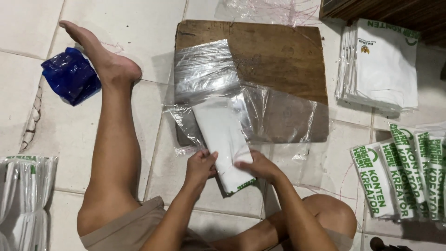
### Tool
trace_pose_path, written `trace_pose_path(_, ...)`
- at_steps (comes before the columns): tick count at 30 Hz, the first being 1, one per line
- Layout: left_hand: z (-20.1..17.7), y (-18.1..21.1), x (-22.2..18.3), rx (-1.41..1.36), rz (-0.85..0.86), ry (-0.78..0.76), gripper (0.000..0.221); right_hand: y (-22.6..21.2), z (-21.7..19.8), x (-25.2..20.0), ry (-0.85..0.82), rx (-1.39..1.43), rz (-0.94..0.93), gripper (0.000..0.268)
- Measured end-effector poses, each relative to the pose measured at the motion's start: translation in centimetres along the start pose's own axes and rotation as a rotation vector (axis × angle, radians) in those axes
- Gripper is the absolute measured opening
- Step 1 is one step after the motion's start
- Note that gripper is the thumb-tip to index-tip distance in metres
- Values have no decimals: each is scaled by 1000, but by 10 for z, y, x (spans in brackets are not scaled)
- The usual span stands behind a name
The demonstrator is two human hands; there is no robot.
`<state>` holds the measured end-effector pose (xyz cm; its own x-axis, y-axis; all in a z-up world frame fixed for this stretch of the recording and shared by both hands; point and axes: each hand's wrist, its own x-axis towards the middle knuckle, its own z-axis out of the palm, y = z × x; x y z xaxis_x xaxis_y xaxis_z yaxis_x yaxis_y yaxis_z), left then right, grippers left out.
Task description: Folding white t-shirts and placing them into clear plastic bags for packaging.
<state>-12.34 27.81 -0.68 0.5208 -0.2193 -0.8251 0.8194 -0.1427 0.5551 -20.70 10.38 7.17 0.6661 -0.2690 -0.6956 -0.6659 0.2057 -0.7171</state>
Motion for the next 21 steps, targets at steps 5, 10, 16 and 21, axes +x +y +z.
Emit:
trace_pose_path(5,-17,-3,-11,108,48,-219,53,76,-25,37,125,67,-41,53)
trace_pose_path(10,-18,-15,0,35,8,-143,51,87,-18,37,150,242,23,35)
trace_pose_path(16,7,13,-37,110,85,-106,35,80,-18,38,351,306,-10,24)
trace_pose_path(21,-17,14,-43,281,-1,-188,38,76,-13,34,466,389,-29,25)
